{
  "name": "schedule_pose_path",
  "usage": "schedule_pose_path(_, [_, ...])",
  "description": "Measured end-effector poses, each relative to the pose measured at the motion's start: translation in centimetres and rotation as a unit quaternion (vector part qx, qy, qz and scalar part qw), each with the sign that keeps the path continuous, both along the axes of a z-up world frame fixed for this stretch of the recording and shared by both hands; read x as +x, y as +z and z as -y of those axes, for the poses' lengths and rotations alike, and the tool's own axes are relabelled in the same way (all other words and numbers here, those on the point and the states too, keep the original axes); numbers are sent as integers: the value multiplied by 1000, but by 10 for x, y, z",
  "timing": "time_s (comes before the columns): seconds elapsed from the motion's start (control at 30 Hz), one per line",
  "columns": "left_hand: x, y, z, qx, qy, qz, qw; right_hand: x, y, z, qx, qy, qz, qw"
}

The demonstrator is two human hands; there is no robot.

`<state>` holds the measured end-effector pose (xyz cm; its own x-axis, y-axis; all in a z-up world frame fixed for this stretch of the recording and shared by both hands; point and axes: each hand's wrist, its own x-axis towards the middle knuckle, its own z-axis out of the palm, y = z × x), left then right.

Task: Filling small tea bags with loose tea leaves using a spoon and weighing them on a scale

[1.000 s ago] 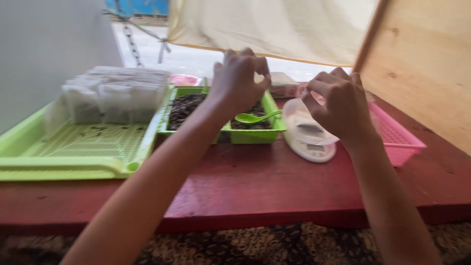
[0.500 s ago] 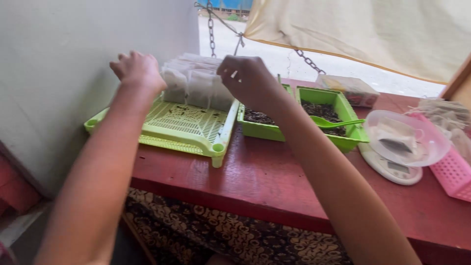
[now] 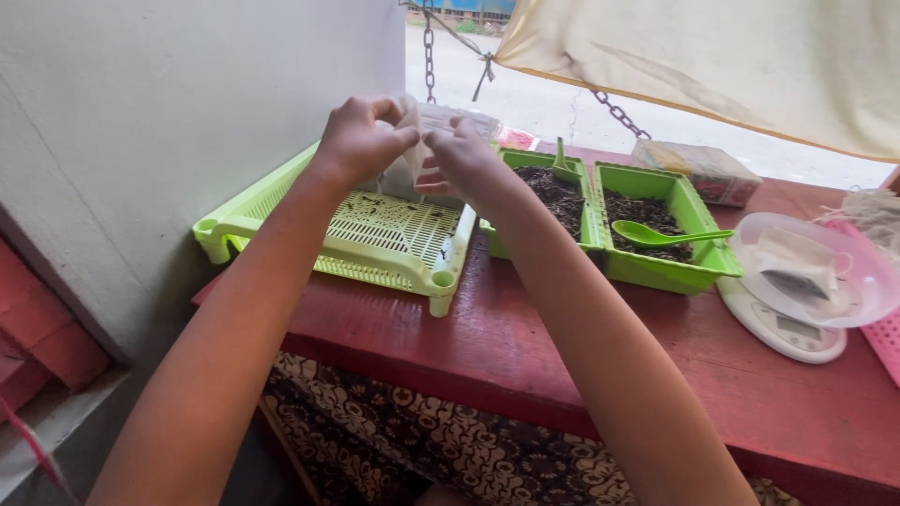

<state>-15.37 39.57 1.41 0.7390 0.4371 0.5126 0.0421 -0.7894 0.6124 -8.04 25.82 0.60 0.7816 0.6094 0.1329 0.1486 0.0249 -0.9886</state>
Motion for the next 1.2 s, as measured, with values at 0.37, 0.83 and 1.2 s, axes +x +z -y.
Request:
schedule_pose_path(0.37, [22, 33, 158, -72, -316, 103, 940, -5, 50, 181, 50, -136, 59, 988])
schedule_pose_path(0.83, [80, 27, 438, -136, -478, 203, 844, -15, 52, 473, -87, -397, 351, 844])
schedule_pose_path(1.2, [111, 9, 492, 237, -347, 40, 906, 55, -21, 577, -404, -392, 318, 763])
